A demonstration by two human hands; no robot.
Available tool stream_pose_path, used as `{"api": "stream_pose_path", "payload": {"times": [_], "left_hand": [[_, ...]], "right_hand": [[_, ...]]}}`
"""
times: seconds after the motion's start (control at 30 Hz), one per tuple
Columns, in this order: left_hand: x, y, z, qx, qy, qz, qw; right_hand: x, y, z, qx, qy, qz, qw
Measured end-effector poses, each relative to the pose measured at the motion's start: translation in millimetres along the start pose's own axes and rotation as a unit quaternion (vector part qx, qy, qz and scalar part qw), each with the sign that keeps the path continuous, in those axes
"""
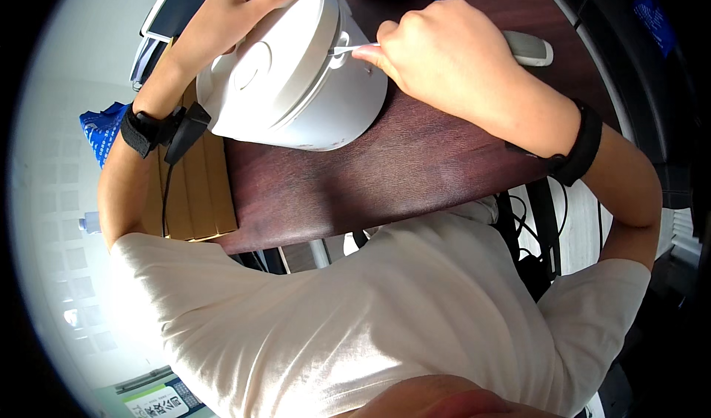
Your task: The person uses a screwdriver to remove screws from the base of a white cylindrical appliance. They rotate the appliance to access different screw locations and remove a small plastic cover. The person then lifts the top lid to reveal the interior.
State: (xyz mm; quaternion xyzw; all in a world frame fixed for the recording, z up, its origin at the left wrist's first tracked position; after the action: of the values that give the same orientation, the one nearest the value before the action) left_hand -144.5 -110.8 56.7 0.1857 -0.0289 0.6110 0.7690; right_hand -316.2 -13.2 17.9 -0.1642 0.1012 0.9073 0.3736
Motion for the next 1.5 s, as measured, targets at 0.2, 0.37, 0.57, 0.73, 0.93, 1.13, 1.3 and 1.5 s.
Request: {"api": "stream_pose_path", "payload": {"times": [0.2,0.37,0.57,0.73,0.93,1.13,1.3,1.5], "left_hand": [[-3.4,-1.7,-2.0,0.017,-0.02,0.012,1.0],[-2.8,-2.8,-2.9,0.051,-0.016,0.012,0.998],[-3.5,0.6,-3.2,0.036,-0.036,0.015,0.999],[-0.9,1.1,-0.6,0.026,0.01,-0.002,1.0],[2.6,0.6,1.7,0.026,0.032,0.015,0.999],[0.6,-6.1,4.5,0.022,0.036,0.042,0.998],[3.9,2.2,-0.4,0.061,0.047,0.017,0.997],[4.6,-0.4,-0.5,0.036,0.036,0.014,0.999]], "right_hand": [[-1.3,3.8,-5.5,-0.06,-0.008,0.009,0.998],[2.7,6.4,-2.7,-0.079,0.021,-0.009,0.997],[1.7,11.6,-14.2,-0.103,0.007,-0.034,0.994],[7.9,9.8,-9.0,-0.111,0.078,-0.033,0.99],[14.1,-2.9,-11.3,-0.132,0.098,-0.062,0.984],[13.1,-10.2,-17.2,-0.149,0.093,-0.106,0.979],[9.3,-4.1,-13.4,-0.119,0.101,-0.058,0.986],[-3.6,8.0,-17.9,-0.071,0.052,-0.022,0.996]]}}
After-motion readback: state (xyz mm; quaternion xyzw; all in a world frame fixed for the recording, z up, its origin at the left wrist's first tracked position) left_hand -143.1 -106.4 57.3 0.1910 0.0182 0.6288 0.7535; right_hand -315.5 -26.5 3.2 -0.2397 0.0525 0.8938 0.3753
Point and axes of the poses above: each hand's wrist, its own x-axis away from the middle knuckle, its own z-axis out of the back of the hand, y = z × x, the point moved 8 cm from there along -x, towards the middle knuckle, and after that the axes turned 14 degrees about -y, right-handed, at the moved point
